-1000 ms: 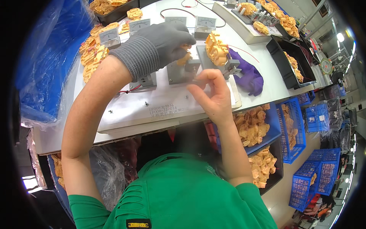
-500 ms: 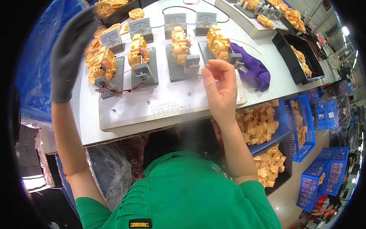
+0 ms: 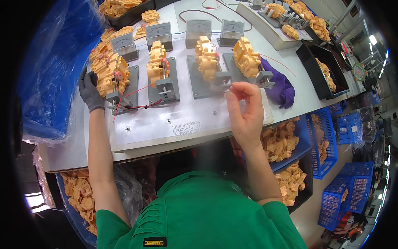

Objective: The person mounts plastic toy motor assemblies onto testing fixtures, operates the switches on the testing board by hand to test them, and removes the assemblies from the fixtures.

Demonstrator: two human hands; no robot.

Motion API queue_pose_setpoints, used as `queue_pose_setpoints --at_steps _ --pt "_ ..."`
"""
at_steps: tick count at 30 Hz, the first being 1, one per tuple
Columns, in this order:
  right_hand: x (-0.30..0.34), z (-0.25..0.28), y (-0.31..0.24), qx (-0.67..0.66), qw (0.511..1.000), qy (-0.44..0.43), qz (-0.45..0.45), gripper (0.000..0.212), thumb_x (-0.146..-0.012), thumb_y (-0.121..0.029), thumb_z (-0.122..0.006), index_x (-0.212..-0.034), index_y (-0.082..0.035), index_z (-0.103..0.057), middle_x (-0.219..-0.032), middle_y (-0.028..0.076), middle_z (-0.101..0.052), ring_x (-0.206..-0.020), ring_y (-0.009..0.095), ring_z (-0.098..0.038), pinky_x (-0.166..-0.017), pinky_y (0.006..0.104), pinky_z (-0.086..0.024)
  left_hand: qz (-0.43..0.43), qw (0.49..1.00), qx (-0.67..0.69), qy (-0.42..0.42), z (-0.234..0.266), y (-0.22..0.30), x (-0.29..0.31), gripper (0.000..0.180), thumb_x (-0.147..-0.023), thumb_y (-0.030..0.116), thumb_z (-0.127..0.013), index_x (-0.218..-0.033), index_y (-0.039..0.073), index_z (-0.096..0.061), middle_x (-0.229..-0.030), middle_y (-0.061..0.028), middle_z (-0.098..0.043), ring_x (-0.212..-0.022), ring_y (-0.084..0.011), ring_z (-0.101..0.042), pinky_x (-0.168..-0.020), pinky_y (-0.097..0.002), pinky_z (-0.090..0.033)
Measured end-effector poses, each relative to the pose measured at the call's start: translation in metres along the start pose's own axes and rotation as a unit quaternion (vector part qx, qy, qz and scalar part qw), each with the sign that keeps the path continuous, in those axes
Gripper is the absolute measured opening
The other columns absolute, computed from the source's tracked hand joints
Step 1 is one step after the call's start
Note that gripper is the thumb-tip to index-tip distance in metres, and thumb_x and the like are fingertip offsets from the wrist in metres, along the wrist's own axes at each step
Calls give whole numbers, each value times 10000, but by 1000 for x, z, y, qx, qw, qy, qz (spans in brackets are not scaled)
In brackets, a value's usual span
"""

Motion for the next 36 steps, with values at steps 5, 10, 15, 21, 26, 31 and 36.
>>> queue_pose_setpoints --at_steps 5,10,15,21,26,31,36 --pt "2 0 -3 40 999 8 2 274 -927 3 -602 -1188 1 -520 -1067 58 -544 -938 126 -526 -887 268 -436 -55 992 -43 -103 -15 1 12 301 -1010 148 -494 -1261 30 -612 -1007 -65 -654 -916 -123 -614 -845 -258 -501" --pt "3 -2 -7 59 998 4 6 303 -929 12 -596 -1214 0 -497 -1079 60 -535 -939 128 -523 -891 278 -437 -193 950 -222 -101 -23 2 17 273 -948 204 -593 -1180 89 -678 -1104 -101 -683 -1019 -204 -639 -899 -312 -480" --pt "4 -2 -8 67 998 8 9 315 -926 25 -592 -1222 3 -488 -1080 62 -531 -942 129 -521 -894 281 -436 -204 917 -311 -144 -29 10 25 284 -906 256 -637 -1149 119 -689 -1089 -99 -681 -1049 -242 -622 -917 -348 -473" --pt "4 -3 -7 55 998 10 8 312 -925 30 -588 -1219 4 -487 -1073 61 -526 -937 128 -517 -895 281 -432 -188 899 -358 -170 -31 5 26 304 -894 275 -636 -1164 144 -687 -1114 -90 -681 -1058 -252 -606 -939 -357 -462" --pt "4 -5 -8 53 999 8 11 312 -926 31 -585 -1220 5 -483 -1060 60 -527 -936 127 -516 -898 279 -430 -203 860 -424 -201 -29 -2 19 318 -861 332 -666 -1149 200 -694 -1131 -78 -673 -1066 -254 -599 -951 -366 -456" --pt "4 -3 -3 44 999 12 11 308 -933 25 -580 -1224 7 -481 -1066 63 -533 -946 128 -524 -902 277 -428 -276 755 -582 -126 -20 13 21 348 -807 411 -711 -1120 258 -700 -1145 -54 -659 -1090 -261 -579 -978 -384 -431" --pt "8 6 -6 59 998 20 12 291 -946 20 -557 -1226 6 -477 -1101 79 -535 -982 139 -527 -916 275 -425 -295 739 -603 -60 -22 30 24 357 -819 389 -706 -1148 248 -700 -1160 -44 -655 -1118 -260 -579 -973 -381 -427"
Point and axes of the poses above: each hand's wrist, its own x-axis away from the middle knuckle, its own z-axis out of the back of the hand, y = z × x, the point moved 5 cm from there along -x, towards the middle knuckle
